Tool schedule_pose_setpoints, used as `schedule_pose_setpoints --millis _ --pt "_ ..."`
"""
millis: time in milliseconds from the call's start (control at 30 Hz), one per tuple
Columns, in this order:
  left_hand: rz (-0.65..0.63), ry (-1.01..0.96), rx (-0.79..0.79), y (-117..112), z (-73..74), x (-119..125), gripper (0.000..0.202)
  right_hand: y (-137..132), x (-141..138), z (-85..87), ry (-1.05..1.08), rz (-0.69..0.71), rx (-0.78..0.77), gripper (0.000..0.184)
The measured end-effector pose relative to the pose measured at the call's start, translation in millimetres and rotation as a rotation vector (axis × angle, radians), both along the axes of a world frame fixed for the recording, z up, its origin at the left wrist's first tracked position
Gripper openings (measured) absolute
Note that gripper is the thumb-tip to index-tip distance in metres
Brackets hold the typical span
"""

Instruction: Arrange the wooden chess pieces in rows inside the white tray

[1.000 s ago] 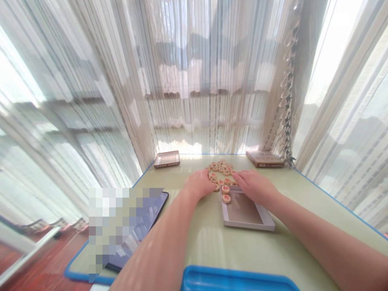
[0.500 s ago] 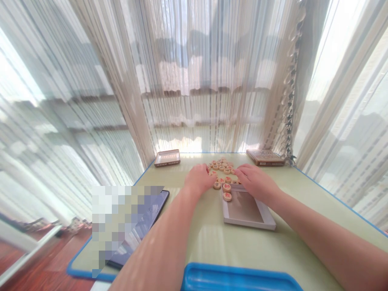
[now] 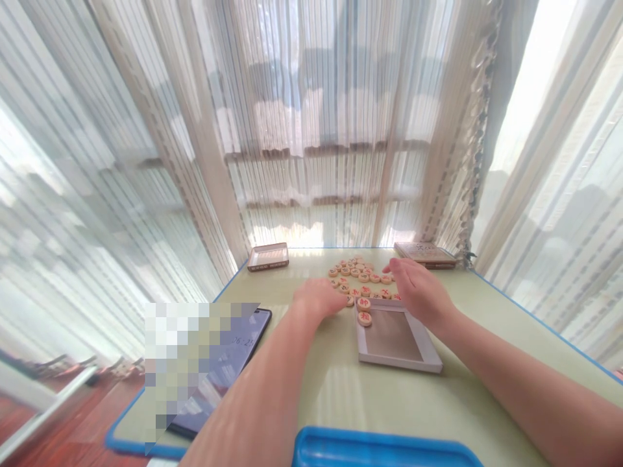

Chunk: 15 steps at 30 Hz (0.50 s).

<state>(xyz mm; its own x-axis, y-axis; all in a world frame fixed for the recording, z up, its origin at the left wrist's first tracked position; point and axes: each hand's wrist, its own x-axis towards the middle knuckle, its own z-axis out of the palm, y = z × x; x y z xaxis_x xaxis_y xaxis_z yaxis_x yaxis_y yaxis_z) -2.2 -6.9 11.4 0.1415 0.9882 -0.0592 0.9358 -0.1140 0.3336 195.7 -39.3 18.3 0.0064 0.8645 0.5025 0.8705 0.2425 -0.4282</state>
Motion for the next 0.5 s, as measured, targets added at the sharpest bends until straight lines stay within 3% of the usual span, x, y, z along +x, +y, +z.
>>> schedule_pose_setpoints --millis 133,367,500 --pt "-0.013 0.055 0.025 -4.6 2.4 1.0 0.031 -0.9 -1.2 -1.4 0.008 0.028 -0.02 0.059" --pt "-0.029 0.022 0.009 -6.4 4.0 2.6 0.031 -3.3 1.5 2.2 0.131 0.014 0.103 0.055" --pt "-0.062 0.033 0.028 -7.3 4.5 2.7 0.021 -3.1 2.8 2.9 0.241 -0.028 0.18 0.054"
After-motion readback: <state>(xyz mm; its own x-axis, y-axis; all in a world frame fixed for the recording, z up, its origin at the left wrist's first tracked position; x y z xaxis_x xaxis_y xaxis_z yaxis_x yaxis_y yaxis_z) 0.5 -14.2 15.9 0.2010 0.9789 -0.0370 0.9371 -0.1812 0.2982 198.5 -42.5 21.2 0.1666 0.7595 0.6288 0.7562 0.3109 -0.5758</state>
